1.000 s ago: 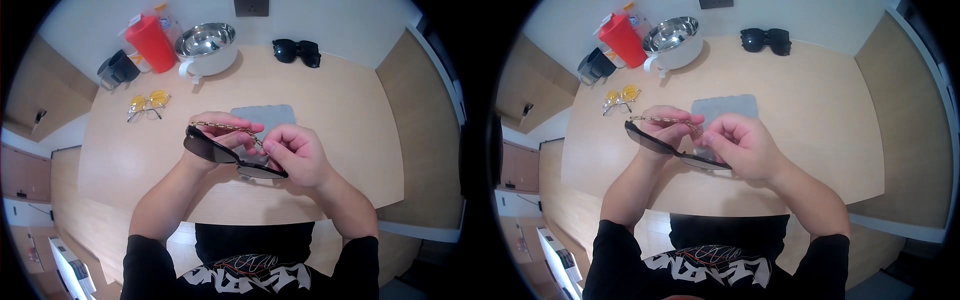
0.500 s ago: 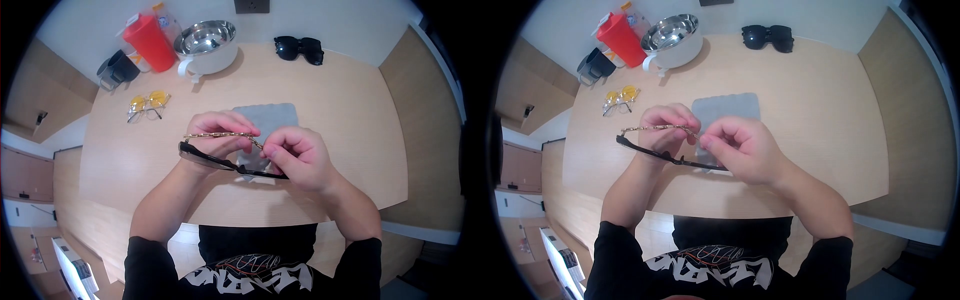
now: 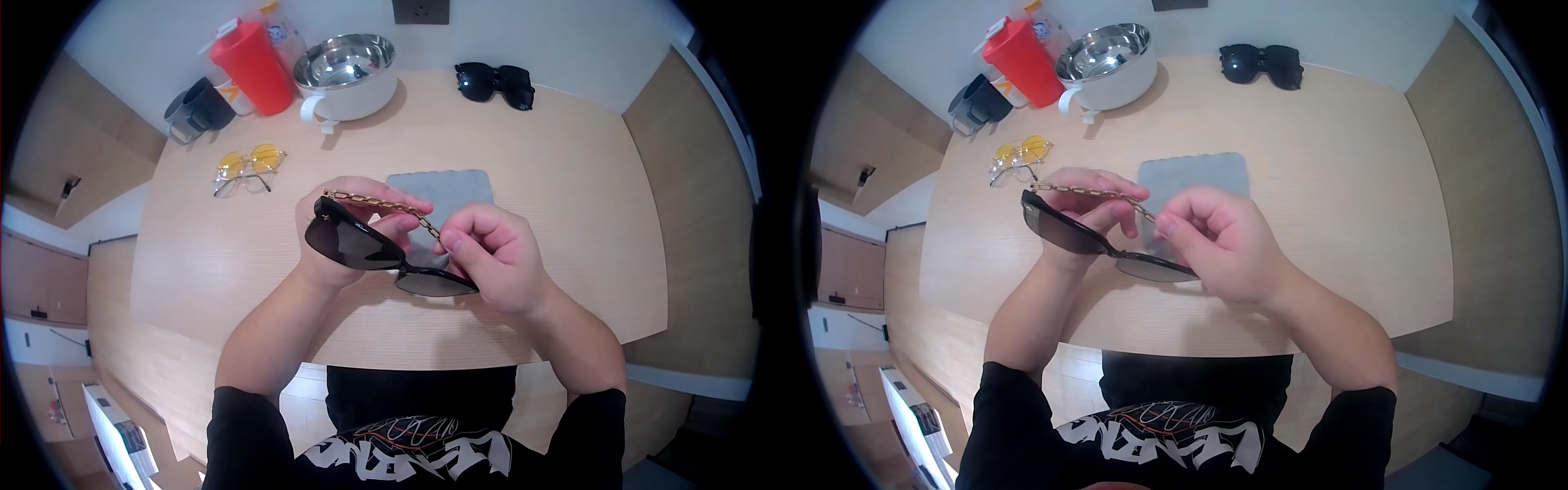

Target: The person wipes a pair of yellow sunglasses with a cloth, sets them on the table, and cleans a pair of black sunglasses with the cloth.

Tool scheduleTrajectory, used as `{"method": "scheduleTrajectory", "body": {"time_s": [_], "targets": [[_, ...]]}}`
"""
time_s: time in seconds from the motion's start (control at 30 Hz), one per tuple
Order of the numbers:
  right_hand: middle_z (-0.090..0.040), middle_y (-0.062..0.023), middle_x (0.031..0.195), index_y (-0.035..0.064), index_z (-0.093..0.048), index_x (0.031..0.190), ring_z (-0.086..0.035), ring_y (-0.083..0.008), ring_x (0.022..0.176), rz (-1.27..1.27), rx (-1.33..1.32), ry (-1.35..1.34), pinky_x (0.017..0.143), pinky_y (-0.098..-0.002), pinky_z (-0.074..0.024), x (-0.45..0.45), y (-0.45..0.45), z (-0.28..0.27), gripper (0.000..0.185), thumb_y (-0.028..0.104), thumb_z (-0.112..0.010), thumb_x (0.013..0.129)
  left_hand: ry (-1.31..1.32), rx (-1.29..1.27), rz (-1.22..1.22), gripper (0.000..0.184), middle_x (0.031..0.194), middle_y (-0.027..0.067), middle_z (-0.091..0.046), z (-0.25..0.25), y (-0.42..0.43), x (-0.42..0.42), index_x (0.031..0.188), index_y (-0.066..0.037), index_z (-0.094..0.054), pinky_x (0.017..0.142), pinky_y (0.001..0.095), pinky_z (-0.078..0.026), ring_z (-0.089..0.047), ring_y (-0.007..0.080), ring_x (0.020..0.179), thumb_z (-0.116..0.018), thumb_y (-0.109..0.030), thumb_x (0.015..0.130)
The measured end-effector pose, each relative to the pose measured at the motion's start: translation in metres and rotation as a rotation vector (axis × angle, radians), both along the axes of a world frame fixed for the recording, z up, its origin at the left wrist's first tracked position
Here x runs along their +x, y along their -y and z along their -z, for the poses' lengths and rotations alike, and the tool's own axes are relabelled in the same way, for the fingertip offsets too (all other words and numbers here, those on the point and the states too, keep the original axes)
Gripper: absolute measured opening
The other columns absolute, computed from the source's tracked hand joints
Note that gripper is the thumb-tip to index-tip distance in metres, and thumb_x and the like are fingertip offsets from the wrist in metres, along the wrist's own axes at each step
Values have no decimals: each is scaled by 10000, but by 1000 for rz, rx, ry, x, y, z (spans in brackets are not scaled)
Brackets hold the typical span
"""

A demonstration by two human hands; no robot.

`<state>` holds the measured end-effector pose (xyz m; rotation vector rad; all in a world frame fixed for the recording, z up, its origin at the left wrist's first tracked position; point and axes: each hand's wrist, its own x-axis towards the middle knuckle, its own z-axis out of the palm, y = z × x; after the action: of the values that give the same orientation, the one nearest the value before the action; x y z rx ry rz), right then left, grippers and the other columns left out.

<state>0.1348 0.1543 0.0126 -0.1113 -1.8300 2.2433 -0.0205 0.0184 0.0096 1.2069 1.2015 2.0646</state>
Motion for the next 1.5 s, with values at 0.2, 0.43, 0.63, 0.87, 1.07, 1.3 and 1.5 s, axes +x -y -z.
{"method": "scheduleTrajectory", "body": {"time_s": [0.2,0.43,0.63,0.87,1.07,1.3,1.5], "targets": [[-584,30,768,25,-604,950,-510,-19,646,44,22,24,570,-176,-412,1,4,-7,125,124,-547,1000,-87,-17,-58,203,895,224,-712,0,3,1,944,55,-601,532,255,-549,-660,155,623,-739,74,795],[-565,32,745,25,-599,949,-495,-18,630,7,14,-6,552,-180,-400,3,3,-4,117,107,-534,1003,-113,30,-106,182,892,146,-688,6,4,6,934,55,-601,627,299,-586,-728,244,817,-728,77,806],[-562,23,752,15,-600,955,-485,-24,640,5,13,-18,564,-184,-396,0,3,-1,122,100,-528,1006,-40,-91,-19,209,919,124,-677,7,5,-1,978,54,-617,757,325,-592,-723,261,898,-725,81,801],[-627,-10,875,-4,-615,987,-563,-62,781,-1,-244,-58,707,-215,-464,-8,4,11,134,92,-524,1011,286,-84,212,187,944,91,-689,26,-8,-9,990,12,-681,826,323,-548,-669,179,893,-720,17,808],[-659,-24,958,-9,-627,1032,-600,-79,868,62,-320,-24,785,-234,-496,-17,8,26,170,115,-510,1023,565,-120,172,91,891,58,-687,12,-14,15,945,-16,-697,753,294,-521,-643,143,810,-682,-20,856],[-663,-37,947,-23,-647,1050,-594,-85,851,88,-117,70,763,-236,-484,-18,14,16,209,124,-500,1025,507,-155,219,212,1017,146,-676,23,-11,6,1068,5,-638,810,368,-562,-671,225,899,-585,-7,863],[-665,-61,879,-38,-655,952,-590,-95,794,373,368,75,699,-252,-478,-17,-21,-4,185,127,-572,969,714,-273,158,160,887,101,-693,3,-8,11,974,13,-683,700,315,-554,-670,176,788,-566,23,866]]}}
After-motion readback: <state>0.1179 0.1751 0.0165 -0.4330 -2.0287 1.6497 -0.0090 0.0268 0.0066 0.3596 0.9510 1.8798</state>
